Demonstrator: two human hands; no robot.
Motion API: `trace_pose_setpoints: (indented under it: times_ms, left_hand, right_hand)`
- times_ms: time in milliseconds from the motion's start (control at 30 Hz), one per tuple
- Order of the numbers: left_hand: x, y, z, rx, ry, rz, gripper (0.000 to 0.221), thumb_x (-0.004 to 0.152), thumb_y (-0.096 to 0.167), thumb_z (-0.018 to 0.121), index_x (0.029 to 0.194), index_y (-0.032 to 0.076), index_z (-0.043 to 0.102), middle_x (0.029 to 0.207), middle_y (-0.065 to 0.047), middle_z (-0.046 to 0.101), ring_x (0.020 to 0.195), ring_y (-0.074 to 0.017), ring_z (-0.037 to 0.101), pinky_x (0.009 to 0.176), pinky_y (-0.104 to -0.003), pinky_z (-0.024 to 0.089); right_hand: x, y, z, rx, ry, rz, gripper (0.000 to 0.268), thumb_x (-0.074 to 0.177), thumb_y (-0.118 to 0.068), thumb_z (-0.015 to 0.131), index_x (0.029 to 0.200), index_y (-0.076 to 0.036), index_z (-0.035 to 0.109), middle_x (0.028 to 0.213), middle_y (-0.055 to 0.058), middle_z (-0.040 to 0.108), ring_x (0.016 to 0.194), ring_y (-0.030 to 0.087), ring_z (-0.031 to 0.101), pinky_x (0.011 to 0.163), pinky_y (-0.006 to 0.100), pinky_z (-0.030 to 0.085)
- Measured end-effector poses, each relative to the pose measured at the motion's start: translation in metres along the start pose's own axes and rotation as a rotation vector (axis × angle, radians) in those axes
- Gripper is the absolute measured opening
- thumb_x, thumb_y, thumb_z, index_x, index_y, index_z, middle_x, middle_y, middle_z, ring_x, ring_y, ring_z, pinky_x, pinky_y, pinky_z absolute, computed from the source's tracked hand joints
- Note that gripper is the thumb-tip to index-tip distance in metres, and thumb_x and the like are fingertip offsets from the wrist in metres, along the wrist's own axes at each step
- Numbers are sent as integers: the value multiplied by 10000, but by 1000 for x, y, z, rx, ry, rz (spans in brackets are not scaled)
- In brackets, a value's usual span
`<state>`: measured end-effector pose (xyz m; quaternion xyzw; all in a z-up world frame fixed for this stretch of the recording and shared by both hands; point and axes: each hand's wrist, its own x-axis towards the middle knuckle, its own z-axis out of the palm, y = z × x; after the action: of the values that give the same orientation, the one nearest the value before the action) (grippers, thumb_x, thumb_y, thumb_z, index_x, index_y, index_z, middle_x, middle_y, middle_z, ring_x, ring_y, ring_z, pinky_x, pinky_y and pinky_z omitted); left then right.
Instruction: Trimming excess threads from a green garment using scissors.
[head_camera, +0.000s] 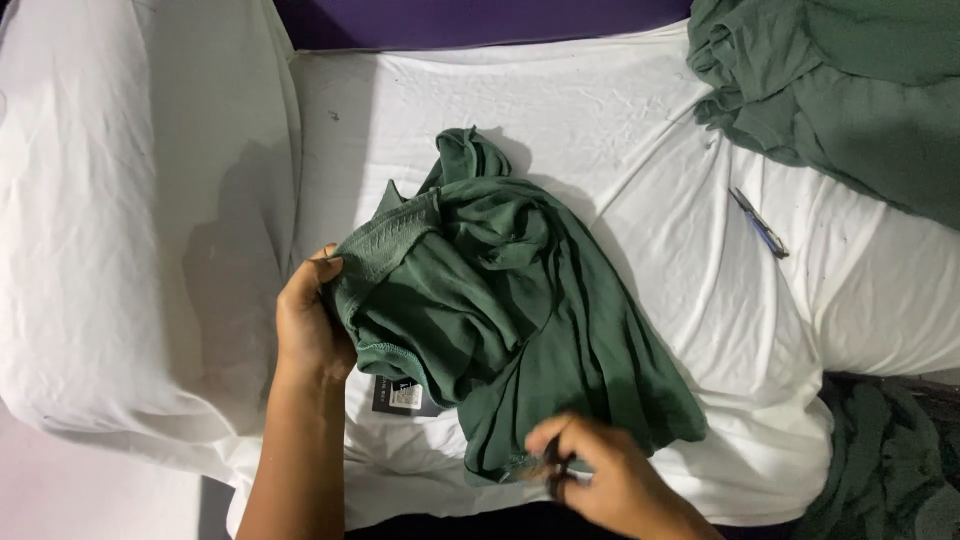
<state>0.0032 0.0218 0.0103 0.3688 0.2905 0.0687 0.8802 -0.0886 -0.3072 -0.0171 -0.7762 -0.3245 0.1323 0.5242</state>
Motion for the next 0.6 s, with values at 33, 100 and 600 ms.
trace_pose_setpoints:
  times_ms: [33, 100, 600]
  left_hand:
    - [1, 0, -1, -1, -4, 6, 98, 774, 145, 532, 717, 147, 452, 700, 8, 380, 594, -163, 377, 563, -292, 318]
    - [1, -1, -2, 58, -26, 0, 123, 791, 125, 493, 703, 155, 411, 684, 23, 339, 578, -138, 320, 538, -285, 267]
    - [2, 0, -4, 50, -242, 19, 141, 777, 153, 552, 856, 37, 560, 576, -78, 468, 466, -204, 497, 447, -287, 439]
  right_hand:
    - [13, 0, -2, -2, 1, -7, 292, 745, 17, 853, 925, -46, 632, 1077, 103, 783, 1037, 218, 803, 927, 283, 649]
    - [36, -3, -6, -135, 379, -111, 370, 746, -34, 880, 879, -57, 536, 1082, 112, 784, 1047, 223, 793, 917, 300, 647]
    - [159, 15, -15, 108, 813, 261, 187, 774, -120, 869, 796, -118, 683, 723, 11, 762, 636, 83, 605, 558, 214, 413]
